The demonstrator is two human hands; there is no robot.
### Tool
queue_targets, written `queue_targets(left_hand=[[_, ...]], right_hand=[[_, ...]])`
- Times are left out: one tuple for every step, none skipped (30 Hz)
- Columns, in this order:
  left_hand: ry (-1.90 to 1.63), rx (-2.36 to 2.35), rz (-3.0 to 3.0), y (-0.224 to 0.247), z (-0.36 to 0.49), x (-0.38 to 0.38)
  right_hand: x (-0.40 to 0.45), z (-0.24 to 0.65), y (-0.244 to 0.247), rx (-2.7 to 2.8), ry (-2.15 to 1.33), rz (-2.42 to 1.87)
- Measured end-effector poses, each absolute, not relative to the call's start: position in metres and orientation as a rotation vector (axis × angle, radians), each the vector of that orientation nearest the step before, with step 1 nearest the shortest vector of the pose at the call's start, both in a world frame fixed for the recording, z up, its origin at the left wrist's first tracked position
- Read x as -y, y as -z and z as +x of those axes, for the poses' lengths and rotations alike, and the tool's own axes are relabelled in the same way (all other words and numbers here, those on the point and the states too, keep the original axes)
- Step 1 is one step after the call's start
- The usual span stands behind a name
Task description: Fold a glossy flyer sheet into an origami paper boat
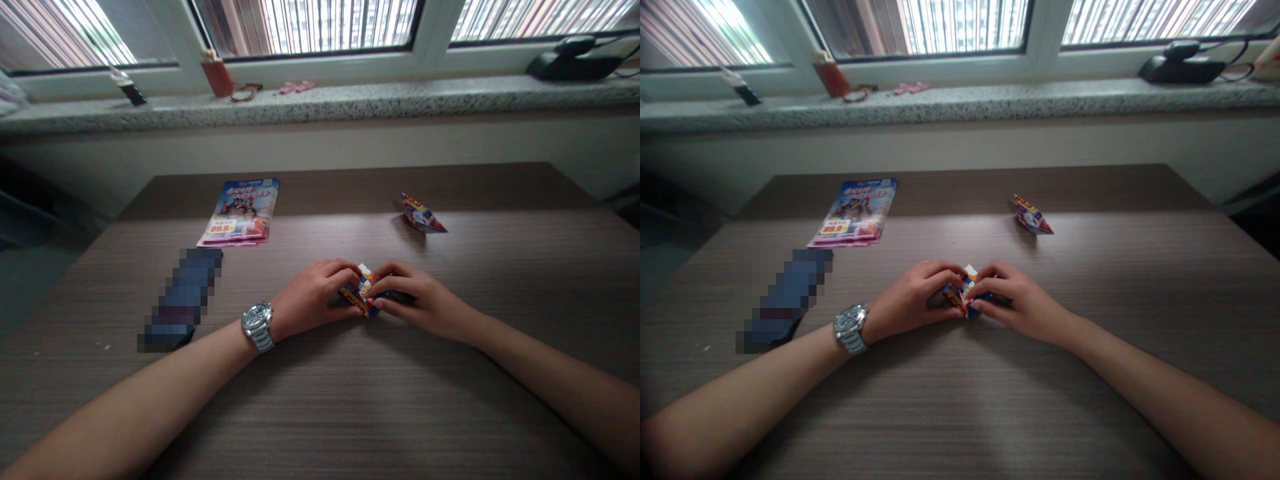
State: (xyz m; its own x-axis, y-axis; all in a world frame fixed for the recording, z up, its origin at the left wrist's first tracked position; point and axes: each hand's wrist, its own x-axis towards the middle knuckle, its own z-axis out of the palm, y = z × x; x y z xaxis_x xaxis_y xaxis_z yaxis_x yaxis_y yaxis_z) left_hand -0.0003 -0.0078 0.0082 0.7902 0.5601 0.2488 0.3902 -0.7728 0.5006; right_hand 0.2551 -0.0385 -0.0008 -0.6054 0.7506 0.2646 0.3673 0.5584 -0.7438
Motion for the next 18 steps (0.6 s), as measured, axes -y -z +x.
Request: queue_targets(left_hand=[[-0.540, -0.708, 2.560, -0.0083, -0.0004, 0.0076], [-0.539, -0.705, 2.570, -0.0083, -0.0005, 0.0076], [-0.537, -0.702, 2.580, -0.0083, -0.0005, 0.0076], [-0.535, -0.700, 2.589, -0.0082, -0.0004, 0.0077], [-0.535, -0.698, 2.597, -0.0081, -0.0003, 0.0079], [-0.535, -0.696, 2.603, -0.0078, -0.0002, 0.0081], [-0.535, -0.695, 2.607, -0.0076, -0.0001, 0.0084], [-0.537, -0.696, 2.608, -0.0073, -0.0001, 0.0086], [-0.539, -0.696, 2.607, -0.0071, 0.0000, 0.0087], [-0.541, -0.695, 2.604, -0.0069, 0.0000, 0.0088], [-0.543, -0.693, 2.600, -0.0069, 0.0001, 0.0088], [-0.544, -0.687, 2.595, -0.0069, 0.0001, 0.0087], [-0.548, -0.678, 2.592, -0.0070, 0.0001, 0.0085], [-0.551, -0.669, 2.589, -0.0072, 0.0001, 0.0084], [-0.555, -0.660, 2.587, -0.0074, 0.0001, 0.0082], [-0.560, -0.651, 2.585, -0.0074, 0.0000, 0.0081], [-0.565, -0.645, 2.583, -0.0074, 0.0000, 0.0080], [-0.569, -0.639, 2.582, -0.0072, -0.0001, 0.0079]], right_hand=[[0.0385, 0.2553, 0.0008, 2.222, -0.893, -0.893], [0.0386, 0.2555, 0.0006, 2.222, -0.906, -0.894], [0.0387, 0.2556, 0.0003, 2.225, -0.916, -0.898], [0.0388, 0.2556, -0.0001, 2.228, -0.923, -0.902], [0.0388, 0.2554, -0.0006, 2.229, -0.929, -0.906], [0.0388, 0.2552, -0.0013, 2.229, -0.934, -0.911], [0.0388, 0.2549, -0.0020, 2.228, -0.940, -0.911], [0.0387, 0.2545, -0.0029, 2.226, -0.947, -0.910], [0.0386, 0.2541, -0.0037, 2.222, -0.954, -0.909], [0.0386, 0.2538, -0.0045, 2.217, -0.958, -0.910], [0.0387, 0.2534, -0.0052, 2.213, -0.962, -0.914], [0.0388, 0.2531, -0.0059, 2.208, -0.964, -0.919], [0.0390, 0.2529, -0.0063, 2.203, -0.967, -0.926], [0.0393, 0.2527, -0.0067, 2.199, -0.969, -0.935], [0.0396, 0.2525, -0.0070, 2.197, -0.971, -0.944], [0.0400, 0.2523, -0.0072, 2.197, -0.971, -0.954], [0.0404, 0.2520, -0.0074, 2.198, -0.969, -0.965], [0.0408, 0.2517, -0.0076, 2.200, -0.964, -0.978]])
